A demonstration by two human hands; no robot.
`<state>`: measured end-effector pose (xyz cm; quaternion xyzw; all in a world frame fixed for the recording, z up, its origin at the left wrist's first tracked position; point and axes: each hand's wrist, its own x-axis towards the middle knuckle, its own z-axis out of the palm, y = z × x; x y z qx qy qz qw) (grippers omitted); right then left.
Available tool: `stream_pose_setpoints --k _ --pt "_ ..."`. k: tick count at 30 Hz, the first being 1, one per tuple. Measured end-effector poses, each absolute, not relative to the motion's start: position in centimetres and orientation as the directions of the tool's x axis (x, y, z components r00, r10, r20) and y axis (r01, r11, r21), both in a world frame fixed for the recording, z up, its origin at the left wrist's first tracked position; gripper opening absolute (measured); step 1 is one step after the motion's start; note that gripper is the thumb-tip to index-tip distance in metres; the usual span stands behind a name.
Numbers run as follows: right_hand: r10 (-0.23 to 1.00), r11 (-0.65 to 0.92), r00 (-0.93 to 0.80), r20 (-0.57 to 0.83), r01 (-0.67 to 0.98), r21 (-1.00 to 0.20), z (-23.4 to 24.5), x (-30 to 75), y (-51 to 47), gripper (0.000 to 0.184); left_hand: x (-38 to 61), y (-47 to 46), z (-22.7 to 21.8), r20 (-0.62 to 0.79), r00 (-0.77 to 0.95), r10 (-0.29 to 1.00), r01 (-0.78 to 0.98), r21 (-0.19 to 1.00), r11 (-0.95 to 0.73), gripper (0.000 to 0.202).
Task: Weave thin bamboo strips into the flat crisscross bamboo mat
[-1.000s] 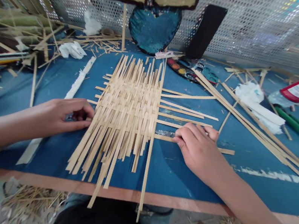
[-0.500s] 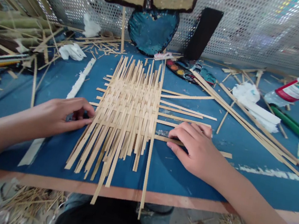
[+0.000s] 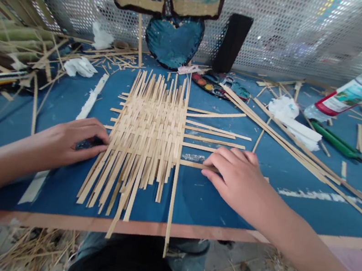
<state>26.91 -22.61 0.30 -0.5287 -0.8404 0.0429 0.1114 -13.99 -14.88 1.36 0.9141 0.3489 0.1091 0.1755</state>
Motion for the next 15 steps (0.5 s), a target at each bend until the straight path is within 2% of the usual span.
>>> stream_pose_setpoints --k 5,9,15 --pt "0.97 0.199 -0.235 -0.067 0.918 -0.343 1.4 26.3 -22.6 0.026 -14.1 -14.9 1.2 0.053 0.716 0.696 0.616 0.42 -0.666 0.011" --pt "0.962 0.046 -0.159 -0.224 0.897 -0.44 1.9 25.7 -21.9 0.023 -14.3 -14.7 1.1 0.041 0.716 0.697 0.615 0.436 -0.657 0.016" --pt "0.976 0.077 -0.164 -0.143 0.873 -0.481 1.0 24.7 -21.3 0.016 -14.4 -14.3 0.6 0.053 0.704 0.708 0.614 0.454 -0.645 0.02"
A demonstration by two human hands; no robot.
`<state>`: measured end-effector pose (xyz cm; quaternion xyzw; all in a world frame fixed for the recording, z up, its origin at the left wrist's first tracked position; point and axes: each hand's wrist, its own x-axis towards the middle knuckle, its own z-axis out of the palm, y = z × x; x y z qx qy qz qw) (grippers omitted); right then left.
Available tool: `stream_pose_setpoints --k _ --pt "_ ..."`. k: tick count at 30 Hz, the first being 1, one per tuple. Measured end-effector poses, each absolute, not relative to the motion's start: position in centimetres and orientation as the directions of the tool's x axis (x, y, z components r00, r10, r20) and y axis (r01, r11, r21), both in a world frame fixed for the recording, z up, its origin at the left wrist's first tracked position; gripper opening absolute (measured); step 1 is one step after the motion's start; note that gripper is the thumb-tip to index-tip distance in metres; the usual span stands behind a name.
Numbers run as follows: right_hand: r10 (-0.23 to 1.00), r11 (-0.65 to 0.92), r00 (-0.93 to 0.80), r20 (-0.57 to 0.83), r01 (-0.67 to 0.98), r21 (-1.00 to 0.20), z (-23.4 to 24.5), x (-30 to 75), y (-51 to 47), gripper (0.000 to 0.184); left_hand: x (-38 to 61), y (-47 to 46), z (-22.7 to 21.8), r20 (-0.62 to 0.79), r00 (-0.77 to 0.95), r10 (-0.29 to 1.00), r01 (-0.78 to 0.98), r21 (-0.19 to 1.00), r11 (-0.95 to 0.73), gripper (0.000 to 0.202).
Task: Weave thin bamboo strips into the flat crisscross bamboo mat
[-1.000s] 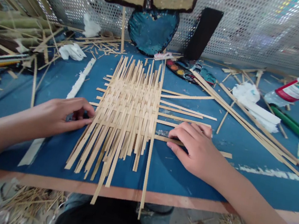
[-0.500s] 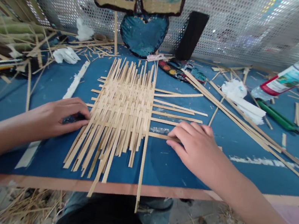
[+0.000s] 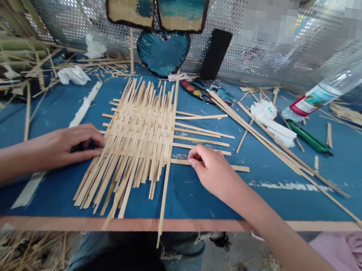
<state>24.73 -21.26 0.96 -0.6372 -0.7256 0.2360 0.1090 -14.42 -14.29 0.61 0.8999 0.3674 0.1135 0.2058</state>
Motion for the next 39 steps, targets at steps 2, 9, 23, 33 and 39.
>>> stream_pose_setpoints --k 2,9,23,33,39 --pt "0.984 0.108 -0.16 -0.071 0.875 -0.472 0.7 24.4 -21.2 0.015 -14.3 -14.3 0.6 0.058 0.711 0.7 0.604 0.46 -0.651 0.023" --pt "0.932 0.36 -0.325 0.16 0.887 -0.29 0.2 24.0 -21.2 0.017 -13.9 -14.4 1.6 0.078 0.719 0.691 0.615 0.394 -0.683 0.027" --pt "0.763 0.633 -0.644 0.06 0.723 -0.276 -0.2 25.1 -14.8 0.079 -14.2 -13.1 1.6 0.057 0.786 0.616 0.583 0.263 -0.769 0.034" --pt "0.722 0.688 -0.672 0.167 0.67 -0.278 -0.2 24.9 -15.1 0.059 -15.0 -12.5 1.7 0.067 0.816 0.575 0.539 0.273 -0.797 0.033" --pt "0.702 0.711 -0.676 0.225 0.651 -0.266 -0.6 24.9 -14.5 0.04 -16.1 -11.0 1.3 0.082 0.82 0.567 0.521 0.303 -0.798 0.034"
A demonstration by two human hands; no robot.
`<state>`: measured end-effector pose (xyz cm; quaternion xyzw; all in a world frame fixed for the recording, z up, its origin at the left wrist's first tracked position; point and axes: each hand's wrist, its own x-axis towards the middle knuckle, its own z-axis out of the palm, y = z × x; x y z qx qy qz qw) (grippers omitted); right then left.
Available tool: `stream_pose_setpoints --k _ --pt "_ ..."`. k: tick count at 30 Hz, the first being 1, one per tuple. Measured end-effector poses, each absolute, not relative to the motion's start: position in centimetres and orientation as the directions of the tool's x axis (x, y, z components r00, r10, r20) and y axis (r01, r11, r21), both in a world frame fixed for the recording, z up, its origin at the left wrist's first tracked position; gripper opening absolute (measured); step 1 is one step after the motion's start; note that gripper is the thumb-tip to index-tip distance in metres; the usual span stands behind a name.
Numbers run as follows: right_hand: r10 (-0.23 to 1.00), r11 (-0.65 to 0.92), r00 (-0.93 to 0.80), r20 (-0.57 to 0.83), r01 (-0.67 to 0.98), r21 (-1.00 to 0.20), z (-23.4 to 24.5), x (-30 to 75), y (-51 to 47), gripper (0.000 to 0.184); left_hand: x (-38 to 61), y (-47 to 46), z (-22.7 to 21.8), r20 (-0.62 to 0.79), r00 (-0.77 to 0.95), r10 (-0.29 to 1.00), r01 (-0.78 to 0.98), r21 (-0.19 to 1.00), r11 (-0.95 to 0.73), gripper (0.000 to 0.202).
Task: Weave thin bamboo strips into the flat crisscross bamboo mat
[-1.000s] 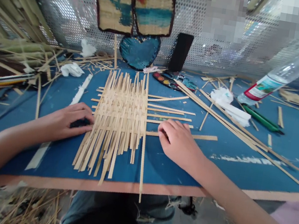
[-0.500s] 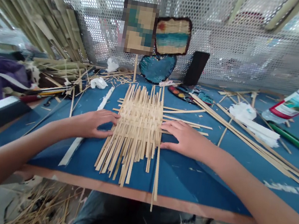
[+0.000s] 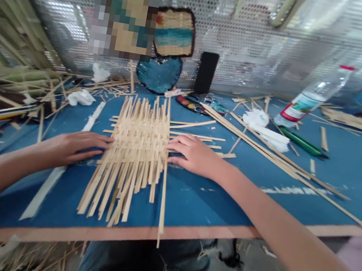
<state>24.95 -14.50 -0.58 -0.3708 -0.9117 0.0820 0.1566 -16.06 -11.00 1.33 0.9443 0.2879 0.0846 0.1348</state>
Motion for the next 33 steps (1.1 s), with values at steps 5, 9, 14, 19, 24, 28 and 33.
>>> stream_pose_setpoints --k 5,9,14,19,24,28,33 --pt "0.712 0.701 -0.666 0.22 0.656 -0.282 -0.5 24.9 -14.2 0.039 -17.0 -10.3 0.3 0.116 0.82 0.561 0.524 0.245 -0.816 0.038" --pt "0.733 0.674 -0.655 0.183 0.665 -0.321 -0.1 25.0 -14.4 0.039 -17.1 -10.6 0.6 0.111 0.805 0.582 0.552 0.218 -0.805 0.038" --pt "0.742 0.654 -0.655 0.144 0.659 -0.373 -0.1 25.2 -14.5 0.039 -16.1 -10.7 2.3 0.038 0.832 0.553 0.543 0.147 -0.827 0.035" --pt "0.736 0.67 -0.643 0.21 0.649 -0.36 -0.2 25.3 -14.9 0.035 -14.9 -10.5 2.8 0.05 0.834 0.549 0.538 0.147 -0.83 0.031" --pt "0.714 0.695 -0.634 0.296 0.691 -0.197 0.3 25.5 -16.1 0.022 -15.5 -11.0 1.7 0.139 0.838 0.527 0.503 0.174 -0.846 0.024" --pt "0.687 0.726 -0.662 0.299 0.64 -0.25 -0.1 25.8 -16.2 0.027 -15.9 -12.3 2.0 0.188 0.853 0.487 0.478 0.092 -0.873 0.029" --pt "0.728 0.681 -0.607 0.318 0.69 -0.245 -0.7 25.6 -16.5 0.028 -15.3 -13.6 3.0 0.136 0.858 0.496 0.485 0.108 -0.868 0.014"
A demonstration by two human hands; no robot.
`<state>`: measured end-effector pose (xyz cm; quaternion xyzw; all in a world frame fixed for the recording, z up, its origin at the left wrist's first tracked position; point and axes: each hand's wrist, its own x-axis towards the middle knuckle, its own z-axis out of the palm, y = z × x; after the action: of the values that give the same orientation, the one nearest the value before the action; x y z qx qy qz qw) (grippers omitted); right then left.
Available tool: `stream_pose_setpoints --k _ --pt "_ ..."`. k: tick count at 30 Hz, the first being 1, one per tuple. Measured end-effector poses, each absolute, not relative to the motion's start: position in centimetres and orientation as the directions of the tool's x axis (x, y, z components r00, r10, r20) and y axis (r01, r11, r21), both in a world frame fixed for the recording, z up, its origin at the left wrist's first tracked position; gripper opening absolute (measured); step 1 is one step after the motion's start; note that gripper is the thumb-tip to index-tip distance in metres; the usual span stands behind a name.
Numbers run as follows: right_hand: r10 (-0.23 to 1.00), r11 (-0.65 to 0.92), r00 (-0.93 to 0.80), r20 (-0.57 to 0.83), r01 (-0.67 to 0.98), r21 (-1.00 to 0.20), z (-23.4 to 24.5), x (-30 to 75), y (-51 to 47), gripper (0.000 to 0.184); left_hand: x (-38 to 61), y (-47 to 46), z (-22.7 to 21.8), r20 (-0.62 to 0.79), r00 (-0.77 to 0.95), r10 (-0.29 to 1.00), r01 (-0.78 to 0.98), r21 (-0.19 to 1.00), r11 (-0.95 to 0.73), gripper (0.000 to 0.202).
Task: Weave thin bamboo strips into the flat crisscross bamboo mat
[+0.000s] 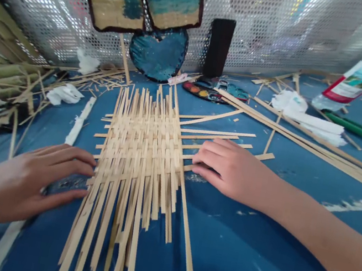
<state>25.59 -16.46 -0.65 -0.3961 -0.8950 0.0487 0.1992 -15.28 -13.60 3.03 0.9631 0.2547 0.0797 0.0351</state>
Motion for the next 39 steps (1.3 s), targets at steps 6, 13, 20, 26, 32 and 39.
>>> stream_pose_setpoints --k 6,13,20,26,32,39 --pt "0.774 0.621 -0.552 0.31 0.757 -0.203 -0.8 25.2 -17.2 0.025 -15.0 -13.3 2.2 0.136 0.861 0.49 0.471 0.151 -0.869 0.014" --pt "0.718 0.67 -0.605 0.344 0.736 -0.102 -0.9 25.3 -17.3 0.02 -14.6 -13.3 2.4 0.149 0.909 0.39 0.382 0.084 -0.92 0.011" --pt "0.712 0.687 -0.622 0.326 0.713 -0.14 -0.8 24.7 -17.6 0.024 -15.0 -15.1 2.8 0.109 0.958 0.264 0.285 -0.315 -0.905 0.03" --pt "0.712 0.679 -0.611 0.346 0.724 -0.119 -0.5 23.7 -18.5 0.021 -14.8 -14.5 2.8 0.125 0.874 0.47 0.475 -0.009 -0.88 0.021" --pt "0.703 0.7 -0.621 0.346 0.69 -0.183 1.3 22.8 -18.2 0.022 -14.1 -15.2 2.5 -0.01 0.674 0.739 0.7 0.328 -0.634 0.027" --pt "0.445 0.894 -0.824 0.352 0.43 -0.123 2.2 14.4 -14.6 0.033 -13.7 -15.0 1.9 -0.106 0.511 0.853 0.768 0.501 -0.398 0.024"
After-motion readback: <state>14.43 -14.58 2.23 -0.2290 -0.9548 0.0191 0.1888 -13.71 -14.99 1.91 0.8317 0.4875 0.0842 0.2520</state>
